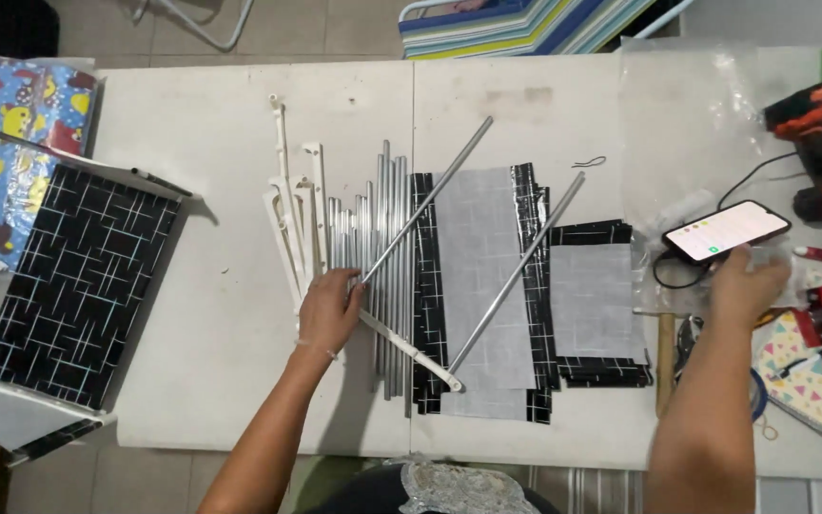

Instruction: Assembling a multi-tier storage rack by connecting metal rods, plastic frames, and fabric shelves while referring to instructions on a phone.

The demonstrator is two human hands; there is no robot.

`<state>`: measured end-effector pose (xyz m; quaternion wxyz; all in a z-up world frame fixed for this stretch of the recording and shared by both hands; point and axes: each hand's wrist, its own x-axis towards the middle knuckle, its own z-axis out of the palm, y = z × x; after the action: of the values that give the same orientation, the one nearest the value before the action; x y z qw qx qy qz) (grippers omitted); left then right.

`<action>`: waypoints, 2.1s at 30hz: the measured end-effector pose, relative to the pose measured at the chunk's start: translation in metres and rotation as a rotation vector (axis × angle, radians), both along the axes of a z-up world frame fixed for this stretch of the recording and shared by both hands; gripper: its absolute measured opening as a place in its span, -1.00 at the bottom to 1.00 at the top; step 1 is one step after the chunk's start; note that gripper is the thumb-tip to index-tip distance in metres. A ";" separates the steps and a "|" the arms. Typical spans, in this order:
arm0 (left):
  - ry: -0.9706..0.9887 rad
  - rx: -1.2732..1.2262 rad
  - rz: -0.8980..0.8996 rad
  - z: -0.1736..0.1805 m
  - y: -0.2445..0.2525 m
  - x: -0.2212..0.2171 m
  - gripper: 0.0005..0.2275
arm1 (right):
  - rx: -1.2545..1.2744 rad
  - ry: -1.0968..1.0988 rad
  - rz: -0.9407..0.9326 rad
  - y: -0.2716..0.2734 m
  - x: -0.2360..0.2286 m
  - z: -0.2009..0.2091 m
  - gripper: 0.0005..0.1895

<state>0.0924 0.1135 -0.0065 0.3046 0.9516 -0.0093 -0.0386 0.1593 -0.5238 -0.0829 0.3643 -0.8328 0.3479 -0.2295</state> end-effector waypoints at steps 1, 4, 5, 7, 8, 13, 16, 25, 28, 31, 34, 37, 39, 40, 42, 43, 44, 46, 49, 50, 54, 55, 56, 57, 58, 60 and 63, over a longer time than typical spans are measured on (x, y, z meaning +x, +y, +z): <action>-0.004 -0.002 0.003 -0.019 0.007 0.004 -0.71 | -0.002 -0.004 0.003 0.025 -0.011 0.013 -0.43; -0.146 0.266 -0.024 -0.064 0.018 0.018 -0.74 | -0.167 -0.130 0.075 0.097 -0.041 0.035 -0.62; -0.089 0.383 -0.026 -0.071 0.018 0.020 -0.78 | -0.084 -0.122 0.205 0.121 -0.051 0.029 -0.67; -0.041 0.495 -0.030 -0.075 0.015 0.022 -0.76 | -0.008 -0.122 0.333 0.181 -0.074 0.039 -0.71; 0.012 0.546 -0.024 -0.071 0.011 0.020 -0.76 | -0.015 0.043 0.437 0.217 -0.087 0.055 -0.67; -0.029 0.607 -0.025 -0.074 0.004 0.023 -0.78 | -0.178 0.455 0.684 0.303 -0.110 0.049 -0.70; -0.056 0.525 -0.058 -0.078 0.002 0.021 -0.72 | -0.210 0.752 0.680 0.324 -0.114 0.041 -0.49; -0.295 0.384 0.034 -0.072 -0.004 -0.028 -0.74 | 0.098 0.505 0.514 0.337 -0.148 0.033 -0.59; -0.436 0.109 0.025 -0.027 -0.008 -0.072 -0.77 | 0.603 0.059 0.483 0.344 -0.175 0.039 -0.78; -0.631 -0.296 0.077 -0.005 -0.012 -0.122 -0.91 | 1.076 -0.251 0.429 0.355 -0.214 0.056 -0.90; -0.546 -1.146 0.116 0.009 -0.024 -0.174 -0.77 | 1.195 -0.370 0.340 0.370 -0.258 0.087 -0.77; -0.325 -1.539 0.053 -0.004 -0.050 -0.214 -0.14 | 1.269 -0.508 0.341 0.393 -0.292 0.096 -0.70; -0.085 -1.658 -0.019 -0.002 -0.078 -0.250 -0.19 | 1.358 -0.628 0.365 0.416 -0.310 0.103 -0.67; -0.088 -1.654 -0.025 -0.007 -0.080 -0.257 -0.19 | 1.361 -0.635 0.367 0.423 -0.318 0.099 -0.67; 0.084 -1.762 0.057 -0.021 -0.083 -0.276 -0.28 | 1.402 -0.675 0.387 0.437 -0.337 0.089 -0.63; 0.080 -1.761 0.064 -0.020 -0.080 -0.285 -0.28 | 1.406 -0.669 0.390 0.441 -0.346 0.087 -0.63; 0.138 -1.819 0.112 -0.018 -0.076 -0.294 -0.31 | 1.415 -0.644 0.385 0.445 -0.355 0.085 -0.60; 0.183 -1.880 0.153 -0.015 -0.069 -0.302 -0.32 | 1.422 -0.624 0.395 0.454 -0.362 0.081 -0.57; 0.219 -1.870 0.326 -0.016 -0.060 -0.321 -0.33 | 1.453 -0.592 0.412 0.465 -0.378 0.071 -0.53; 0.255 -1.870 0.363 -0.015 -0.056 -0.324 -0.34 | 1.480 -0.599 0.445 0.468 -0.381 0.066 -0.52; 0.457 -1.876 0.425 -0.011 -0.039 -0.331 -0.35 | 1.524 -0.641 0.586 0.474 -0.399 0.058 -0.46; 0.456 -1.879 0.429 -0.010 -0.038 -0.332 -0.35 | 1.524 -0.636 0.588 0.473 -0.402 0.054 -0.46; 0.531 -1.884 0.430 -0.008 -0.036 -0.333 -0.37 | 1.569 -0.659 0.663 0.471 -0.404 0.051 -0.45; 0.607 -1.886 0.427 -0.006 -0.035 -0.332 -0.38 | 1.612 -0.685 0.737 0.469 -0.406 0.048 -0.44; 0.608 -1.888 0.428 -0.008 -0.037 -0.334 -0.38 | 1.611 -0.684 0.737 0.464 -0.404 0.042 -0.44; 0.587 -1.885 0.434 -0.012 -0.043 -0.333 -0.37 | 1.758 -0.783 0.986 0.453 -0.397 0.032 -0.45; 0.498 -1.902 0.475 -0.013 -0.050 -0.329 -0.36 | 1.651 -0.725 0.803 0.453 -0.391 0.041 -0.45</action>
<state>-0.2369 0.0632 -0.0195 0.9297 0.2563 0.2171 -0.1510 -0.2320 -0.0712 -0.0418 0.9665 -0.2527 -0.0424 -0.0152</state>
